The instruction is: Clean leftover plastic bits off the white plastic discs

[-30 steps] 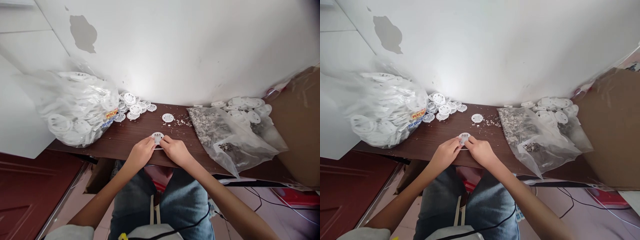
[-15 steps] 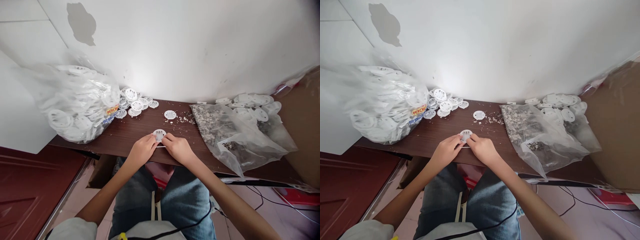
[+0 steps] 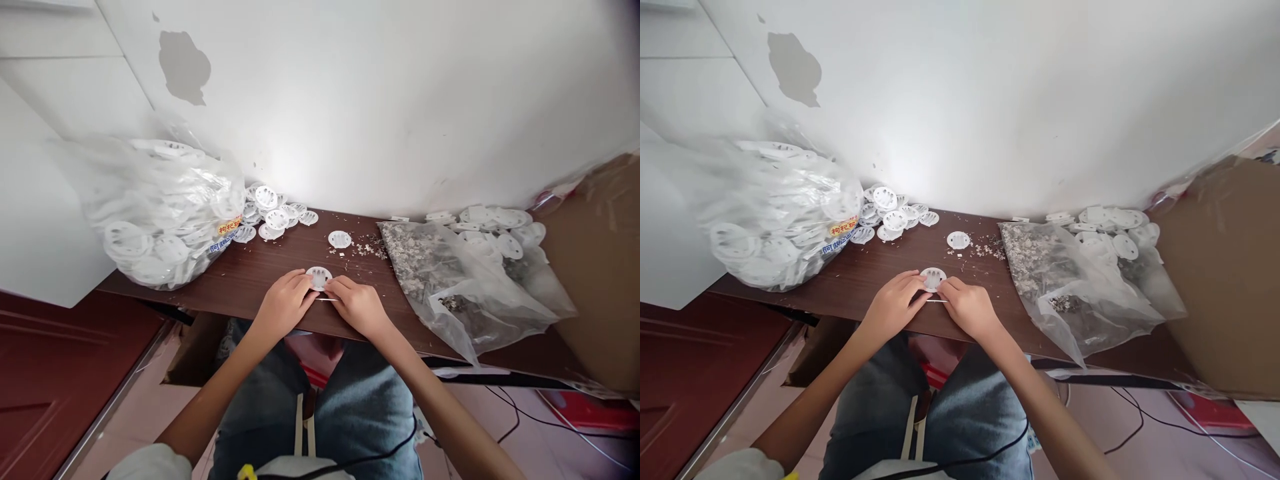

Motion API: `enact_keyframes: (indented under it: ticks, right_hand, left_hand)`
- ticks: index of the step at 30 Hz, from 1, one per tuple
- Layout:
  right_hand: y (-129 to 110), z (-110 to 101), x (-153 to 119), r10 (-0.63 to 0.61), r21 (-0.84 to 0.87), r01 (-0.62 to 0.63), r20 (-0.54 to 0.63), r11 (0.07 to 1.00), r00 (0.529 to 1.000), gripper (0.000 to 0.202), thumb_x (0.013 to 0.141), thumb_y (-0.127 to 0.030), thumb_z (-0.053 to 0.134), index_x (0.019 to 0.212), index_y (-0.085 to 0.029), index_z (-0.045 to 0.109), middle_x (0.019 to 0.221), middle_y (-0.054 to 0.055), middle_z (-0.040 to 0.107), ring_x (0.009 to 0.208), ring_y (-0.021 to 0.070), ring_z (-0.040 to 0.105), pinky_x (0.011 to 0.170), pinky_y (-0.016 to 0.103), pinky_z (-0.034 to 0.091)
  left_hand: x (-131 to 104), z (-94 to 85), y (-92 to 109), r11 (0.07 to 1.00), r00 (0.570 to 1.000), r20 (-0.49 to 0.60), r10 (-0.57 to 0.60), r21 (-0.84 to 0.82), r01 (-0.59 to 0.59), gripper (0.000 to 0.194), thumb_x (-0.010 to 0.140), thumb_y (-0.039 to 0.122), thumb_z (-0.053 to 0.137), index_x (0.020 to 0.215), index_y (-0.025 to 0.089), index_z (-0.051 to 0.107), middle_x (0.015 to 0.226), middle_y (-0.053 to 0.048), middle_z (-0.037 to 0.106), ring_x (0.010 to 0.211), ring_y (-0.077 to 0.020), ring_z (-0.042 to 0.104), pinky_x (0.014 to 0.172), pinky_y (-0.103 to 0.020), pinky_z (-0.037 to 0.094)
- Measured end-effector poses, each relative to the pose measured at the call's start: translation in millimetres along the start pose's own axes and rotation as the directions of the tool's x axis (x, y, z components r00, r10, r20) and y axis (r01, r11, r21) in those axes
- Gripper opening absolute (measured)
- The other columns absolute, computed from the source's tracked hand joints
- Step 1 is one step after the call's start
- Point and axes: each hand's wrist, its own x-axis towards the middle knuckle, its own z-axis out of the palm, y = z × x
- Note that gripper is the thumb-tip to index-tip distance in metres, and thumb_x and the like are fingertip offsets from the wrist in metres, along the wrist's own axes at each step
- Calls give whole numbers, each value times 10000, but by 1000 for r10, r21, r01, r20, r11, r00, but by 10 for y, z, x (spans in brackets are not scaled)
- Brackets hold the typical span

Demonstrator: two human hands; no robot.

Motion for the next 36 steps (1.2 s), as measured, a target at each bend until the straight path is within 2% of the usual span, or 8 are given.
enact_keyframes:
  ticks: [6,16,25,30,36]
  right_hand:
    - [8,5,-3,20,10,-20,-3,1000,1000,227,1111,-292,508,1190,-240,715,1228,60,754,961,159,729,718,223,474]
    - [6,-9,-7,-7,1,7,-15,1000,1000,316,1075,-183,500,1305,-253,706,1347,74,734,1028,170,734,794,230,514]
    - [-16,-13,9,8,-27,-7,17,1000,1000,275,1097,-241,502,1267,-247,719,1312,78,739,1000,166,722,740,224,480]
    - [-53,-51,47,40,-54,-37,53,998,998,270,1122,-300,471,1216,-248,719,1257,72,737,961,165,709,677,224,436]
    - [-63,-69,74,63,-67,-58,74,996,995,229,1102,-268,495,1157,-242,716,1205,64,733,919,163,693,638,236,396]
  left_hand:
    - [92,-39,17,993,993,56,102,51,-105,107,1049,176,550,1065,201,653,1141,-102,750,1204,-283,678,1081,-490,555]
    - [130,-52,59,989,994,86,63,129,-73,57,1018,181,605,1037,198,655,1082,-109,767,1225,-322,674,987,-479,555]
    - [118,-3,43,970,988,101,114,202,-133,92,1046,184,577,1079,186,662,1202,-121,759,1075,-280,735,877,-408,574]
    - [147,-6,-10,963,980,121,156,202,-178,55,1034,182,599,1007,195,646,1100,-88,764,1002,-255,740,842,-378,571]
    - [196,1,-40,958,970,148,194,185,-220,108,1022,157,578,944,198,640,935,-73,728,927,-244,730,816,-368,559]
